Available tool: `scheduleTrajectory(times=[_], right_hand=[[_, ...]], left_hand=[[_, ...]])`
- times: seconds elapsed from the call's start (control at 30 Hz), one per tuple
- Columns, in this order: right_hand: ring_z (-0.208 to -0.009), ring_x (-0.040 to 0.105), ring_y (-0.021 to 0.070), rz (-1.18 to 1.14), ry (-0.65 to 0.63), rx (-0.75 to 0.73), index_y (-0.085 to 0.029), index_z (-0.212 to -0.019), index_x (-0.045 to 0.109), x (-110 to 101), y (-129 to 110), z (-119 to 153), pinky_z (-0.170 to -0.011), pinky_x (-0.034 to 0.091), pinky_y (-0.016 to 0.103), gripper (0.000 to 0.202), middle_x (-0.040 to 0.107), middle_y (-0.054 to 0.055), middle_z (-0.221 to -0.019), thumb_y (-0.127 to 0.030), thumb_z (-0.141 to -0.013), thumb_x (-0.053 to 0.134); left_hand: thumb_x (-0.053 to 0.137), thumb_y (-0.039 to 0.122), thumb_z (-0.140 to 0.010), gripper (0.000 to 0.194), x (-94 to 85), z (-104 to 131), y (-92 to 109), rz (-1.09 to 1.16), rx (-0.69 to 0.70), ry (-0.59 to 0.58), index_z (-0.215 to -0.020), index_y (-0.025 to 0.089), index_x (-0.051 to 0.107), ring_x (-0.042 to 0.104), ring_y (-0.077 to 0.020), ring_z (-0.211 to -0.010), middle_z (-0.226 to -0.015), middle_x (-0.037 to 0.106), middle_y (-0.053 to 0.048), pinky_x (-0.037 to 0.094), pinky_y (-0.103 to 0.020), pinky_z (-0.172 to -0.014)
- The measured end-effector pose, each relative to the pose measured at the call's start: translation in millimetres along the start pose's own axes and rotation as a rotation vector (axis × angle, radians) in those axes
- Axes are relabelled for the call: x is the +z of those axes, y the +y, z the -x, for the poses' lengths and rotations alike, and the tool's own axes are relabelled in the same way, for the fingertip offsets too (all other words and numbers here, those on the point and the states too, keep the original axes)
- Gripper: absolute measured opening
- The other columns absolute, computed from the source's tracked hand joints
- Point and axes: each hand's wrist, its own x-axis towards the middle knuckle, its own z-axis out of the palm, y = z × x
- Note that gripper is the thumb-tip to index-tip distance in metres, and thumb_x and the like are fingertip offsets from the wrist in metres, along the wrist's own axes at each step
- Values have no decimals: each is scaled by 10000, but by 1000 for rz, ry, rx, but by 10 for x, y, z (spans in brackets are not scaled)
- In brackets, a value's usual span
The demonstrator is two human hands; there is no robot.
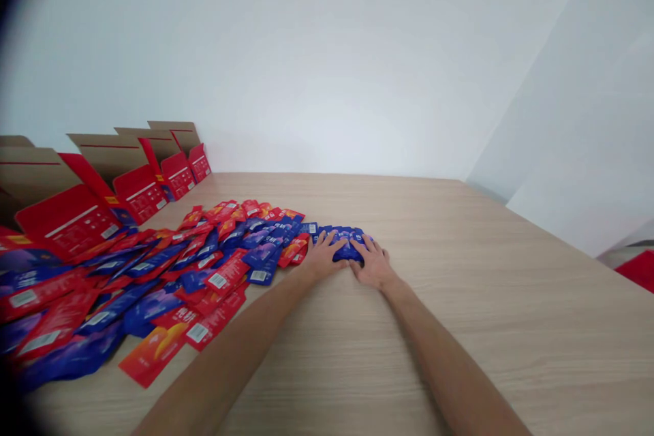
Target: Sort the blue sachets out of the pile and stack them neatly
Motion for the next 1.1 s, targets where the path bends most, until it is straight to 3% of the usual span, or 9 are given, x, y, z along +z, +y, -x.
scheduleTrajectory(times=[0.23,0.5,0.67,0.8,1.1], right_hand=[[-1413,241,331,-9,-36,14,-347,-1485,329,-19,142,-441,-1103,213,511,677,241,48,-1584,-467,-853,537],[-1393,271,327,23,-32,27,-344,-1473,354,-29,429,-667,-1084,233,508,657,260,50,-1577,-469,-852,532],[-1390,266,341,50,4,23,-349,-1475,341,25,465,-689,-1087,209,528,652,275,52,-1572,-493,-862,507],[-1404,224,374,74,30,35,-368,-1484,314,32,458,-695,-1095,158,560,700,321,49,-1551,-507,-834,531],[-1386,249,374,97,94,24,-362,-1488,307,-139,277,-596,-1088,183,546,707,307,32,-1558,-486,-829,532]], left_hand=[[508,686,-794,782,-22,-428,-79,-16,-15,-8,-1480,373,301,134,-390,-1452,-1602,221,-40,110,-648,-1129],[514,699,-778,801,102,-769,-25,-5,8,-2,-1478,371,306,145,-395,-1448,-1602,216,-48,119,-650,-1123],[427,660,-843,707,183,-794,-14,-38,17,68,-1474,361,320,166,-377,-1445,-1594,243,-47,111,-641,-1129],[271,532,-942,547,180,-776,24,-53,-11,100,-1445,350,387,189,-335,-1445,-1570,304,-34,83,-614,-1144],[300,427,-953,517,-14,-595,160,-58,-51,191,-1446,303,393,270,-311,-1409,-1554,328,-68,170,-569,-1141]])
